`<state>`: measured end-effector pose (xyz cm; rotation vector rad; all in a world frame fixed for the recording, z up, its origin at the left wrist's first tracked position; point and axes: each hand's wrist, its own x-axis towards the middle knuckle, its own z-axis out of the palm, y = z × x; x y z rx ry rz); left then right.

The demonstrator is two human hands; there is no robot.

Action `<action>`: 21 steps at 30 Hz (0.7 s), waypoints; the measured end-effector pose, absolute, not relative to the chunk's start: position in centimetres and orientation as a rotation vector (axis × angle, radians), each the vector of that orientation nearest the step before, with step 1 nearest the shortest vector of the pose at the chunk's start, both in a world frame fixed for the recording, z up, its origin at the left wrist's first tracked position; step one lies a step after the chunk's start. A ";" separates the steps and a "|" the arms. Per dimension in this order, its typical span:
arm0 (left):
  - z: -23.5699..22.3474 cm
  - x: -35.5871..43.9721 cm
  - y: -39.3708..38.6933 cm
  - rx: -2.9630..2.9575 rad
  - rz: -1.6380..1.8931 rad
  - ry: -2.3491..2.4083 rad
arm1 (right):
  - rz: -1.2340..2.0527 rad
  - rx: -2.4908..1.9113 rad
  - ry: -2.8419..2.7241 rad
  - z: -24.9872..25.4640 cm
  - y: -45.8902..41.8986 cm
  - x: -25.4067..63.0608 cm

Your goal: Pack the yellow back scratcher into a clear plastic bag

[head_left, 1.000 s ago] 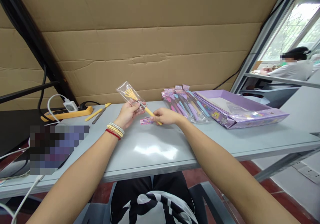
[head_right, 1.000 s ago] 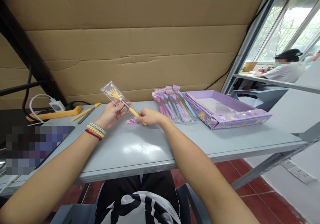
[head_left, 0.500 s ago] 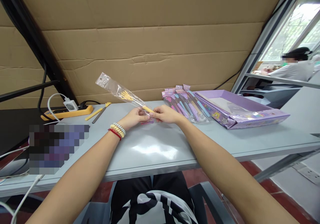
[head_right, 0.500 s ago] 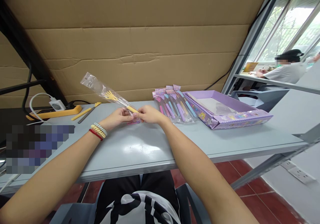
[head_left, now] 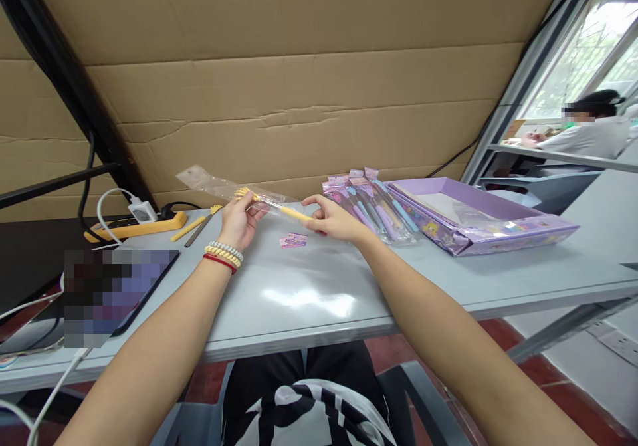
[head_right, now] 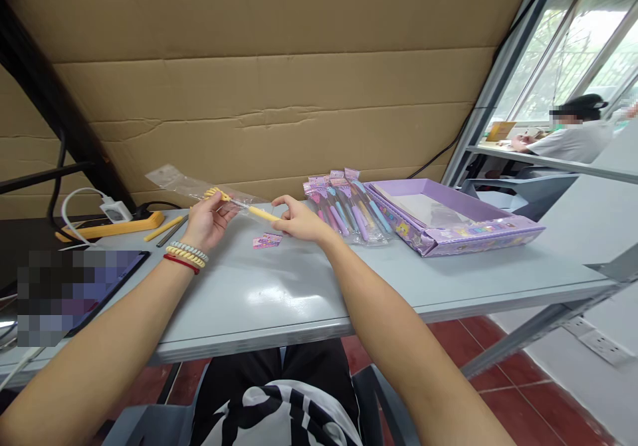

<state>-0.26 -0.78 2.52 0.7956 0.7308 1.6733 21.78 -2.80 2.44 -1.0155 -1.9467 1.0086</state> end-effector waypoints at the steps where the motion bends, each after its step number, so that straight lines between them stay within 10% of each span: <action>1: 2.6 -0.3 -0.8 0.771 1.695 0.732 | 1.125 -0.942 -1.921 2.5 -2.7 22.0; 11: 3.4 -1.0 -1.1 0.745 1.669 0.734 | 1.549 -0.551 -1.815 2.8 -2.4 23.3; 21: 3.6 0.7 -2.8 0.852 1.468 0.720 | 1.247 -0.806 -1.844 2.3 -2.1 22.7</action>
